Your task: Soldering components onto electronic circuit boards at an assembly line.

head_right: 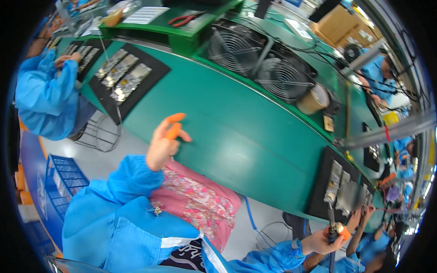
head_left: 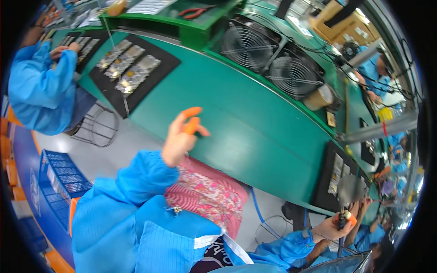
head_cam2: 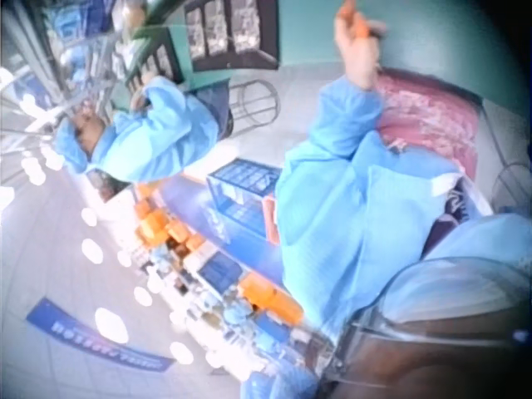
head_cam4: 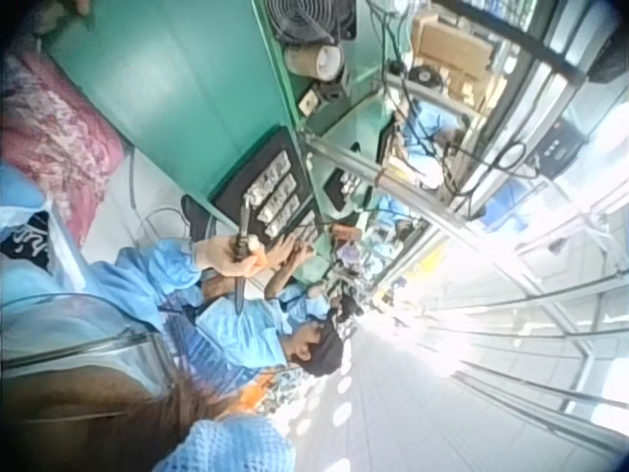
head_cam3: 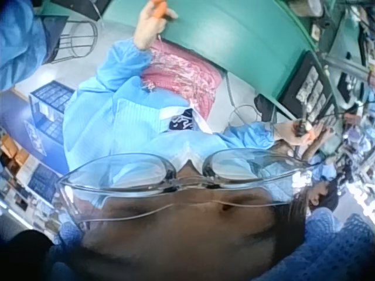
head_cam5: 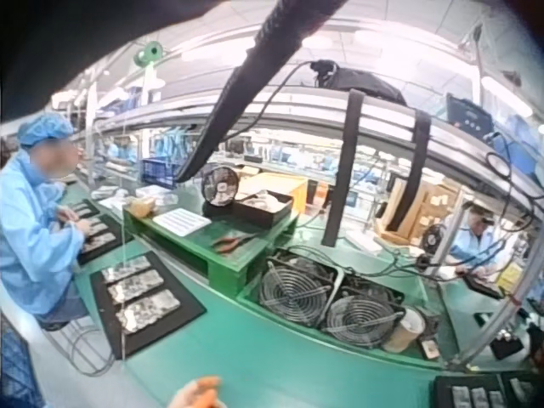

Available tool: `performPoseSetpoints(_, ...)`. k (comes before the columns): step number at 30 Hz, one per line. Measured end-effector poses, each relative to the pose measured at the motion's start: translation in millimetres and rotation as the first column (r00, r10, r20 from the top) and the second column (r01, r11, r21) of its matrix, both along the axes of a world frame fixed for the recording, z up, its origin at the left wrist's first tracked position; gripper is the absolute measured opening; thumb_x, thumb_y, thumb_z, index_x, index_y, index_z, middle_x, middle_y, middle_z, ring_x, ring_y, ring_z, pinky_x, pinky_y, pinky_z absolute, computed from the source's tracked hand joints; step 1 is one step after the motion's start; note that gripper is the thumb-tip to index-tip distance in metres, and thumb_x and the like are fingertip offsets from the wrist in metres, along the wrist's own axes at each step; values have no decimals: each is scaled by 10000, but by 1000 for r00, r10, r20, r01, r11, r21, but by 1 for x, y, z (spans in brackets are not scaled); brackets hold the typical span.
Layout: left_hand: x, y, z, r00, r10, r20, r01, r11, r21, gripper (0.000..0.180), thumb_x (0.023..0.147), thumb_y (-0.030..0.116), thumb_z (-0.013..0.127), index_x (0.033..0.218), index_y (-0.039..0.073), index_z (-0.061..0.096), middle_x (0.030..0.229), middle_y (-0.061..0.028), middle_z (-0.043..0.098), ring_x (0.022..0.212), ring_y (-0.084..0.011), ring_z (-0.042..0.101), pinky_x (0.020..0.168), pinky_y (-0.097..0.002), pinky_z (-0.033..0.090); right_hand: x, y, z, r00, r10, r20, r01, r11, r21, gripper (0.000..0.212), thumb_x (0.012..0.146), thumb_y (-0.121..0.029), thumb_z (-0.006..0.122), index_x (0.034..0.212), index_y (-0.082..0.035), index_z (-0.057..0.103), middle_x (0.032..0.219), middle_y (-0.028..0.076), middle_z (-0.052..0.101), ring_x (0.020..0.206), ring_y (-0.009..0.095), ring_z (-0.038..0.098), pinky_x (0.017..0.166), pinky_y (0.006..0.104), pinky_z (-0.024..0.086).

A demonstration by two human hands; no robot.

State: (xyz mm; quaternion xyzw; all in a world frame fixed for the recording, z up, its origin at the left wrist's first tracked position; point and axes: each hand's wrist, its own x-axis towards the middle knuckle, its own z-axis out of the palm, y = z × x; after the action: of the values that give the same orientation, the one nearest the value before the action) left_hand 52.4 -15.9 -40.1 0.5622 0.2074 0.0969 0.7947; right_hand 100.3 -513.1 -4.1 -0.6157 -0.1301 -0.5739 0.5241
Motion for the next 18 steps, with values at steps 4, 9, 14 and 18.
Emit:
performPoseSetpoints(4, -74, 82, -4, 878, 475, -52, -446, 853, 271, 292, 852, 131, 455, 1136, 64, 469, 720, -36, 593, 449, -35, 334, 412, -190, 251, 22, 42, 3, 909, -399, 122, 404, 767, -500, 243, 824, -75, 484, 1055, -2, 503, 1161, 232, 421, 939, 358, 539, 693, 395, 541)
performPoseSetpoints(9, -100, 126, -25, 818, 574, -31, -361, 555, 749, 309, 811, 157, 572, 1081, 41, 475, 575, -27, 532, 420, -59, 379, 412, -245, 300, 38, 56, -5, 999, 47, -12, -48, 933, -358, 391, 728, 65, 562, 1099, -4, 462, 1154, 217, 418, 949, 358, 529, 755, 413, 512)
performPoseSetpoints(14, -97, 122, -21, 800, 599, -36, -156, 266, 951, 358, 744, 139, 664, 1028, 29, 477, 487, -53, 457, 423, -118, 437, 426, -278, 343, 41, 83, -2, 924, 382, 1, -382, 924, 7, 237, 815, -76, 484, 1045, -31, 521, 1133, 189, 458, 926, 335, 544, 724, 385, 531)
performPoseSetpoints(18, -88, 130, -19, 909, 417, 11, -130, 257, 958, 333, 741, 161, 660, 997, 51, 478, 500, -72, 476, 423, -216, 464, 433, -320, 366, 40, 68, -4, 857, 505, -108, -472, 851, 232, 243, 802, -47, 499, 1041, -5, 518, 1158, 185, 439, 939, 333, 540, 710, 384, 537)
